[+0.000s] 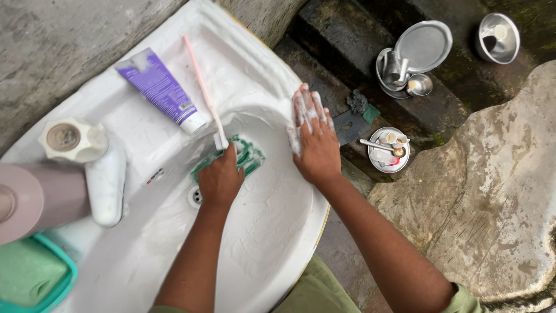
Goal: The person scrubs a white bathroom sink using a green sponge and soap. They move items like a soap dish and toothpaste aside to reach the basin, scrub the drain area, and wipe the sink's edges and interior surfaces.
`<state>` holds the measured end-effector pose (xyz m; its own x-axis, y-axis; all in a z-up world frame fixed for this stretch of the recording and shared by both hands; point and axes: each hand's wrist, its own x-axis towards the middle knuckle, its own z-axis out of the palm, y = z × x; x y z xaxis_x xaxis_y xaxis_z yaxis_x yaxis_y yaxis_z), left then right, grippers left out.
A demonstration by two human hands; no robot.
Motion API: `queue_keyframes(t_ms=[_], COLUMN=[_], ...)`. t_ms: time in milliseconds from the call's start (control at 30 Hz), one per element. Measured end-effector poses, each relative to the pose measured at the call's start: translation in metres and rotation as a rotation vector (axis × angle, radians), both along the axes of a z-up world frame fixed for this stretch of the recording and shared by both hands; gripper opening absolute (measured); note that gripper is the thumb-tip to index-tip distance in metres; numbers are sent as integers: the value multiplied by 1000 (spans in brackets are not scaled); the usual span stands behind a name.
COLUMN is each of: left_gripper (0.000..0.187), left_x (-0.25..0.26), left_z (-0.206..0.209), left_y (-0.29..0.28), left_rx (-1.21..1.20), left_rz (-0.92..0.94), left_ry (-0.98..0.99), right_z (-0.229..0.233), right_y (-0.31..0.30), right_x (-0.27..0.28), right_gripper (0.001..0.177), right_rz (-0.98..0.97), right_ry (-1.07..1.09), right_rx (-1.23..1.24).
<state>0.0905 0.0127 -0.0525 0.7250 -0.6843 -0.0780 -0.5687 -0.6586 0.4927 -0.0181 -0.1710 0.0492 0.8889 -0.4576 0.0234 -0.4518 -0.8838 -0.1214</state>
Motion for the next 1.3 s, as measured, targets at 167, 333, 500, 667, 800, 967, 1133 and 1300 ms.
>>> queue_keyframes(t_ms=[167, 333, 500, 667, 800, 967, 1133, 1300], left_gripper=[41, 28, 36, 34, 37, 45, 35, 36], left_x=[7, -14, -14, -21, -14, -2, -14, -15], left_z=[37, 24, 15, 33, 39, 21, 0, -6], left_y=[1, 10, -5, -45, -51, -24, 10, 27], left_rx=[75, -62, -26, -417, -380, -26, 143, 245], left_rz=[-60, 39, 244, 181, 92, 23, 124, 157], left_ry=[389, 616, 559, 201, 38, -139, -239, -201], right_z=[2, 1, -2, -1, -1, 0, -4, -2], right_y=[0, 0, -1, -2, 0, -3, 1, 2], right_x=[5, 5, 2, 4, 2, 4, 3, 1], right_gripper=[63, 64, 64, 63, 66, 63, 71, 76], right_rz=[-16, -27, -5, -12, -12, -28, 7, 24], right_ry=[-2, -7, -6, 14, 0, -8, 55, 54], right_rx=[-4, 11, -18, -8, 10, 26, -79, -53])
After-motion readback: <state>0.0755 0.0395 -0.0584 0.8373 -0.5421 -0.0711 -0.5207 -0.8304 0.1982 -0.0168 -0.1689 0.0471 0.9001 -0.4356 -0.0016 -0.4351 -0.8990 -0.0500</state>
